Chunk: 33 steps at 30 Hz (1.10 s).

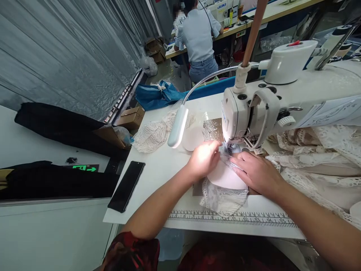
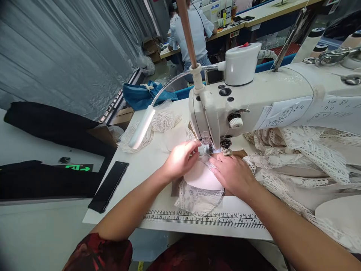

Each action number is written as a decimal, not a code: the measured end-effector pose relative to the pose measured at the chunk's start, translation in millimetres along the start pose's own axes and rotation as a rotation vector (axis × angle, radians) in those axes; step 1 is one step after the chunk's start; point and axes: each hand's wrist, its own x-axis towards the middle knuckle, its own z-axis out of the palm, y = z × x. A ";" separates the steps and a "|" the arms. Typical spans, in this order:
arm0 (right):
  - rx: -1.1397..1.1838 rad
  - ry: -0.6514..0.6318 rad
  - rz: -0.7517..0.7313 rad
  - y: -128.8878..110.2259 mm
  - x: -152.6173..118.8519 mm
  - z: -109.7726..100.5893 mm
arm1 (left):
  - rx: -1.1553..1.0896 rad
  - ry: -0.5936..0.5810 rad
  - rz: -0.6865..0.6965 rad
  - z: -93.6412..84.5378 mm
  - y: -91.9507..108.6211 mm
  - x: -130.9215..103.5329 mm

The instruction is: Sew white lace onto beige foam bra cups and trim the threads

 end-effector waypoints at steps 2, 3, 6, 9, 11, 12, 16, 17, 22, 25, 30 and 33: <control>-0.016 -0.006 0.003 -0.9 0.1 -0.1 | 0.079 -0.042 0.118 -0.8 7.4 -10.0; -0.031 0.004 0.003 -1.2 0.0 0.1 | 0.111 -0.079 0.173 1.2 10.1 -14.3; -0.072 0.057 0.003 -1.2 -0.1 1.1 | 0.195 -0.097 0.255 13.5 10.8 -21.2; -0.059 0.085 0.013 -0.8 0.9 1.1 | 0.211 -0.087 0.285 22.5 2.8 -19.8; -0.044 0.075 0.032 -1.1 2.2 0.1 | 0.204 -0.116 0.303 22.9 -3.7 -16.5; -0.041 0.067 0.042 -1.5 3.0 -0.5 | 0.202 -0.130 0.310 22.0 -6.6 -14.5; -0.065 0.038 0.081 -3.5 5.0 -1.1 | 0.188 -0.161 0.346 17.3 -15.1 -6.1; -0.071 0.038 0.094 -3.7 5.3 -0.5 | 0.182 -0.169 0.358 16.4 -16.9 -4.0; -0.084 0.081 0.121 -3.3 5.4 3.1 | 0.186 -0.249 0.407 6.1 -25.7 5.9; -0.024 0.114 0.103 -1.8 5.2 2.3 | 0.238 -0.283 0.431 -5.4 -27.4 8.2; 0.049 0.162 0.161 4.0 4.1 3.4 | 0.286 -0.237 0.490 -11.4 -18.9 4.2; 0.056 0.159 0.156 6.1 2.9 5.7 | 0.230 -0.205 0.472 -2.9 -14.1 1.1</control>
